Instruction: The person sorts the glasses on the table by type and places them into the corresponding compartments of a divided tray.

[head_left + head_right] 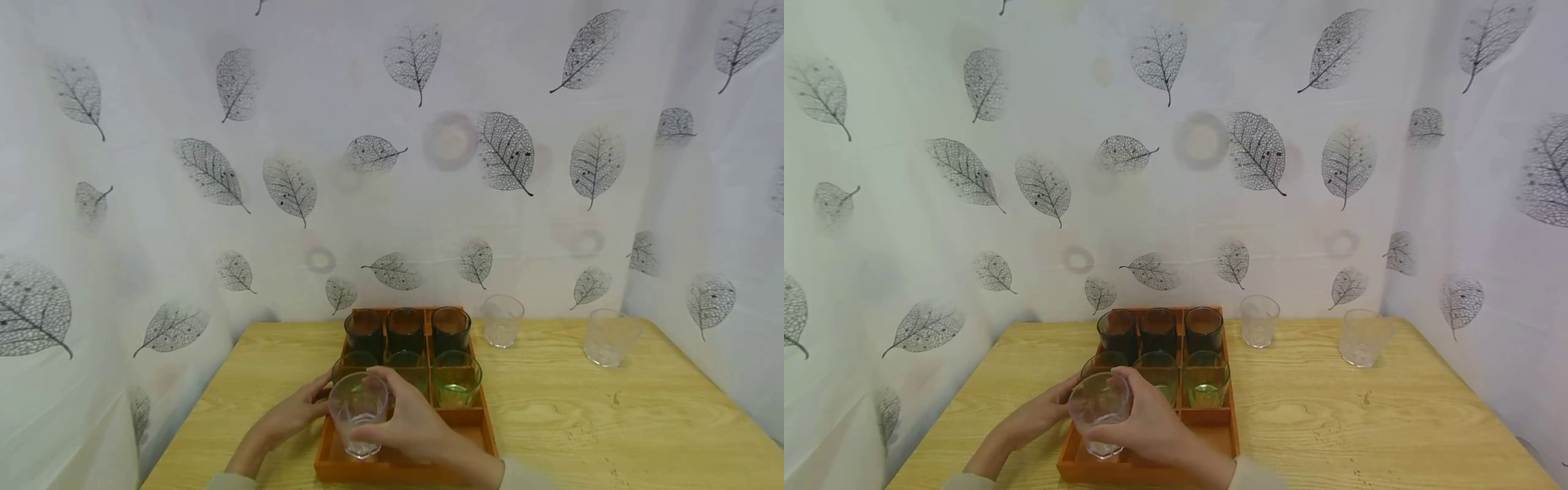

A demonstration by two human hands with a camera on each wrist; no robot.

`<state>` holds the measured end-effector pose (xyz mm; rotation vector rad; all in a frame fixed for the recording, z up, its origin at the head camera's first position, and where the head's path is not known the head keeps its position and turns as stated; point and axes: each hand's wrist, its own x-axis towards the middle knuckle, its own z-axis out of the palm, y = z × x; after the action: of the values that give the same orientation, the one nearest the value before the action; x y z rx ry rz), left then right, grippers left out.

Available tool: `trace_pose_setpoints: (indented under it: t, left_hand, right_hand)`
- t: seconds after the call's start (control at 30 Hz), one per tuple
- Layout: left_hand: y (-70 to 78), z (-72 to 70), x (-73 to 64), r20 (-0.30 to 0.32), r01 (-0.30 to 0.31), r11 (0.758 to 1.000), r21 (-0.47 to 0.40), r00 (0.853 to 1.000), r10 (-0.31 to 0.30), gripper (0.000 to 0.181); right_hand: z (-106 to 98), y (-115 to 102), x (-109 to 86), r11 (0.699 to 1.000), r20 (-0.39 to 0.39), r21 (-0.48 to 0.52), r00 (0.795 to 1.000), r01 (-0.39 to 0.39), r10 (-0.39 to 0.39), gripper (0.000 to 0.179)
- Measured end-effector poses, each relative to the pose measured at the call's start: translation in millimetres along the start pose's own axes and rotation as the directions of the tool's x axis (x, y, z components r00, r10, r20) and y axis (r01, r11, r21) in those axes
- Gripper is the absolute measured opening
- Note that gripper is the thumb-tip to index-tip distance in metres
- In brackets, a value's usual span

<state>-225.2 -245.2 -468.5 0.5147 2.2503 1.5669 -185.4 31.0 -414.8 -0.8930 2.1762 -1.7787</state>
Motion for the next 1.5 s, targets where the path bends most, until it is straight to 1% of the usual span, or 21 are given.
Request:
trace_pose_setpoints:
  t: [0.17, 0.3, 0.4, 0.47, 0.57, 0.63, 0.7, 0.83, 0.97, 1.17, 1.33, 1.4, 1.5]
  left_hand:
    - [-1.4, -0.9, -0.8, -0.005, -0.008, 1.000, 0.025, 1.000, 0.008, 0.071]
    - [-0.6, 0.0, -1.7, 0.000, -0.001, 1.000, 0.007, 1.000, 0.001, 0.073]
    - [1.3, 1.5, -1.9, 0.002, 0.016, 1.000, -0.012, 1.000, -0.016, 0.076]
    - [2.8, 2.4, -2.1, -0.003, 0.027, 1.000, -0.016, 1.000, -0.027, 0.078]
    - [4.4, 2.9, -2.3, -0.009, 0.045, 0.999, -0.017, 0.999, -0.045, 0.079]
    - [4.6, 2.8, -2.8, -0.016, 0.052, 0.999, -0.011, 0.999, -0.052, 0.079]
    - [4.4, 2.4, -3.5, -0.026, 0.060, 0.998, -0.004, 0.998, -0.060, 0.079]
    - [3.5, 1.8, -4.4, -0.045, 0.070, 0.997, 0.012, 0.997, -0.070, 0.079]
    - [3.0, 1.7, -3.6, -0.043, 0.072, 0.997, 0.007, 0.997, -0.071, 0.080]
    - [3.9, 2.3, -2.6, -0.045, 0.073, 0.997, 0.007, 0.996, -0.073, 0.082]
    - [4.9, 2.3, -2.1, -0.041, 0.073, 0.997, 0.006, 0.996, -0.073, 0.083]
    - [5.1, 2.4, -1.9, -0.039, 0.072, 0.997, 0.008, 0.997, -0.072, 0.083]
    - [5.0, 2.5, -1.6, -0.039, 0.069, 0.998, 0.009, 0.997, -0.068, 0.082]
  right_hand:
    - [12, 4, 5.5, 1.000, -0.034, 0.003, 0.999, -0.004, 0.004, 0.082]
    - [20, 9, 5.1, 0.998, -0.044, -0.052, 0.999, -0.020, 0.017, 0.084]
    - [23, 13, 2.4, 0.994, -0.041, -0.108, 0.999, -0.036, 0.032, 0.084]
    - [24, 15, 0.2, 0.988, -0.037, -0.145, 0.998, -0.052, 0.047, 0.087]
    - [23, 12, -2.7, 0.983, -0.047, -0.169, 0.997, -0.071, 0.064, 0.090]
    - [20, 8, -4.2, 0.980, -0.062, -0.188, 0.997, -0.059, 0.048, 0.089]
    - [16, 4, -5.8, 0.980, -0.073, -0.196, 0.997, -0.031, 0.017, 0.084]
    - [5, 1, -10.4, 0.979, -0.063, -0.203, 0.998, 0.015, -0.029, 0.076]
    - [-10, 2, -16.2, 0.985, -0.064, -0.172, 0.998, 0.018, -0.029, 0.070]
    - [-41, 2, -26.2, 0.989, -0.127, -0.147, 0.991, 0.030, -0.049, 0.063]
    - [-73, 3, -37.1, 0.990, -0.169, -0.142, 0.984, 0.024, -0.048, 0.063]
    - [-86, 5, -41.8, 0.988, -0.197, -0.152, 0.980, 0.006, -0.037, 0.064]
    - [-103, 10, -48.4, 0.987, -0.254, -0.160, 0.967, -0.005, -0.036, 0.062]
